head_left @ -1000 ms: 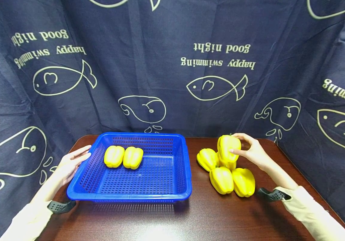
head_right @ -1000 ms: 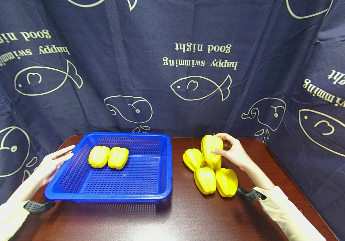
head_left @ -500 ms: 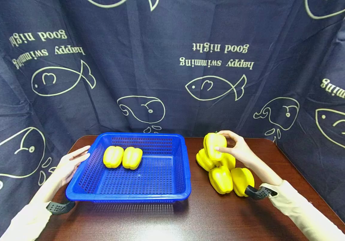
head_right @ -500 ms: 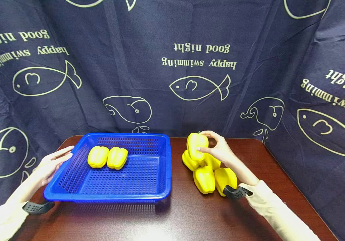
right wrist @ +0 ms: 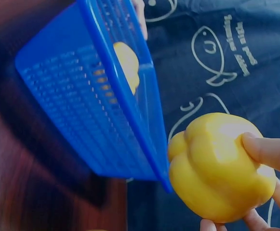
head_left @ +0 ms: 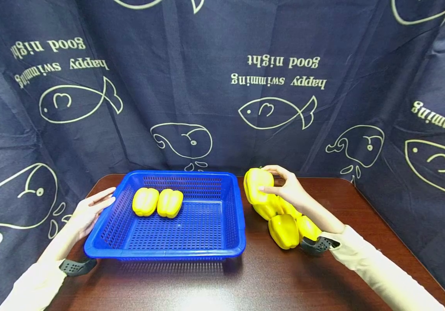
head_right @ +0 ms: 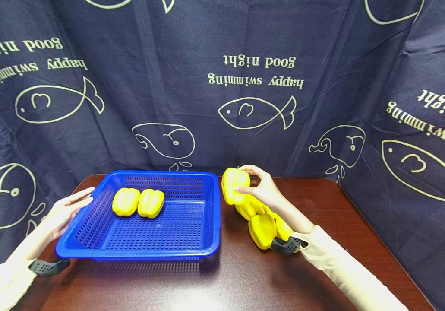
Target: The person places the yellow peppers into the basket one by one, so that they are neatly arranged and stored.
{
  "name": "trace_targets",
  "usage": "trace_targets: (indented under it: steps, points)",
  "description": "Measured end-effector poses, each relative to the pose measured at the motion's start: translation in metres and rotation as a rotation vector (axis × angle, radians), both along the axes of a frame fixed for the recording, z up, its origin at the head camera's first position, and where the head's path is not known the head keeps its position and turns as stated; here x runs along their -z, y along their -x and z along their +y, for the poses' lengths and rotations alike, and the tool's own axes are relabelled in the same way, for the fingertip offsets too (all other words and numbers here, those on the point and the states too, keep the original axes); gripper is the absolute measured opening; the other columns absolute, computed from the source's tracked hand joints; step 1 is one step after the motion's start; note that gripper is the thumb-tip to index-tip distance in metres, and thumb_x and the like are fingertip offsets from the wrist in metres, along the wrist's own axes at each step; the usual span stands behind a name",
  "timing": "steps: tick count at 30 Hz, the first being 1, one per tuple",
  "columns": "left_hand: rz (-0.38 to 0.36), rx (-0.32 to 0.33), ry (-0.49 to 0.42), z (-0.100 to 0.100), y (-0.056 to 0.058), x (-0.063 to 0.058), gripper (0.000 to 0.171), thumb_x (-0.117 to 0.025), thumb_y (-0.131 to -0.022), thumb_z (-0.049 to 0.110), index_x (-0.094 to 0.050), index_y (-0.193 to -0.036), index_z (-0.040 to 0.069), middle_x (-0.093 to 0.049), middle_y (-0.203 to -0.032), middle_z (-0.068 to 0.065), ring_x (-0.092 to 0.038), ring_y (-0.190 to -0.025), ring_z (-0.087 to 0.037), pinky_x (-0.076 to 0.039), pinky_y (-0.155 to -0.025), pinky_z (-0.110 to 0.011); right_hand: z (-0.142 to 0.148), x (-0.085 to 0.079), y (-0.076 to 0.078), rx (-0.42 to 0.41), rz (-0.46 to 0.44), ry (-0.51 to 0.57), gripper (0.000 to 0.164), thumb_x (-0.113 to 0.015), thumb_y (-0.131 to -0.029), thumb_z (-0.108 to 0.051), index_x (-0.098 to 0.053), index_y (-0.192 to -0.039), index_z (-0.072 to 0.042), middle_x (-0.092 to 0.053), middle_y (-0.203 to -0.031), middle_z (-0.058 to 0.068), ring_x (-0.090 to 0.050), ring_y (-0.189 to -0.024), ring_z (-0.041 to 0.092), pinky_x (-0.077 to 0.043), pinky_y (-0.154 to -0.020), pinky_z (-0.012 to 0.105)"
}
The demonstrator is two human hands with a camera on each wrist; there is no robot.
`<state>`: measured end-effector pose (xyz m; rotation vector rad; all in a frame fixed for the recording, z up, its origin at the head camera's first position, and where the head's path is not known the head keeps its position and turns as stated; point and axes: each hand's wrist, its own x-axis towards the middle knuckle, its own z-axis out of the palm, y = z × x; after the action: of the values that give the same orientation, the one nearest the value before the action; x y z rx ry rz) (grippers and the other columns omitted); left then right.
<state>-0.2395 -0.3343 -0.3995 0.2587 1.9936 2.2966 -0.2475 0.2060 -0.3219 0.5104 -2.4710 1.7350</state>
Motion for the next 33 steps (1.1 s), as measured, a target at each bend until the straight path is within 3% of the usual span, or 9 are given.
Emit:
trace_targets:
  steps: [4, 12, 24, 33]
  points:
    - [-0.007, 0.001, 0.002, 0.000, 0.000, 0.000, 0.036, -0.050, -0.099, 0.006, -0.063, -0.120, 0.032, -0.068, -0.104, 0.016, -0.068, -0.087, -0.004, -0.056, -0.071, -0.021, -0.014, 0.000, 0.002, -0.015, 0.002, 0.031, 0.052, -0.075, -0.077, -0.001, -0.054, -0.124, -0.001, -0.063, -0.104, -0.003, -0.067, -0.083, 0.010, -0.055, -0.074, 0.022]
    - [-0.022, -0.015, 0.014, -0.001, 0.000, -0.001, 0.035, -0.051, -0.099, 0.008, -0.063, -0.121, 0.032, -0.067, -0.103, 0.018, -0.068, -0.087, -0.004, -0.056, -0.071, -0.020, -0.043, -0.009, 0.008, -0.055, -0.050, 0.044, 0.051, -0.075, -0.078, -0.003, -0.056, -0.126, -0.005, -0.059, -0.119, 0.015, -0.069, -0.086, 0.018, -0.058, -0.073, 0.029]
    - [-0.045, -0.017, 0.008, -0.001, 0.001, 0.000, 0.034, -0.051, -0.099, 0.009, -0.063, -0.122, 0.032, -0.066, -0.104, 0.019, -0.067, -0.087, -0.003, -0.056, -0.072, -0.020, -0.084, -0.013, 0.017, -0.083, -0.039, 0.016, 0.051, -0.077, -0.075, -0.001, -0.058, -0.122, -0.002, -0.062, -0.118, 0.020, -0.066, -0.085, 0.019, -0.054, -0.075, 0.024]
    - [-0.046, -0.023, 0.019, -0.001, 0.001, -0.001, 0.034, -0.052, -0.099, 0.010, -0.062, -0.122, 0.032, -0.066, -0.104, 0.019, -0.067, -0.088, -0.003, -0.056, -0.072, -0.020, -0.109, -0.009, 0.025, -0.064, -0.190, 0.057, 0.050, -0.075, -0.076, -0.004, -0.059, -0.123, -0.006, -0.058, -0.122, 0.018, -0.060, -0.100, 0.025, -0.058, -0.079, 0.039]
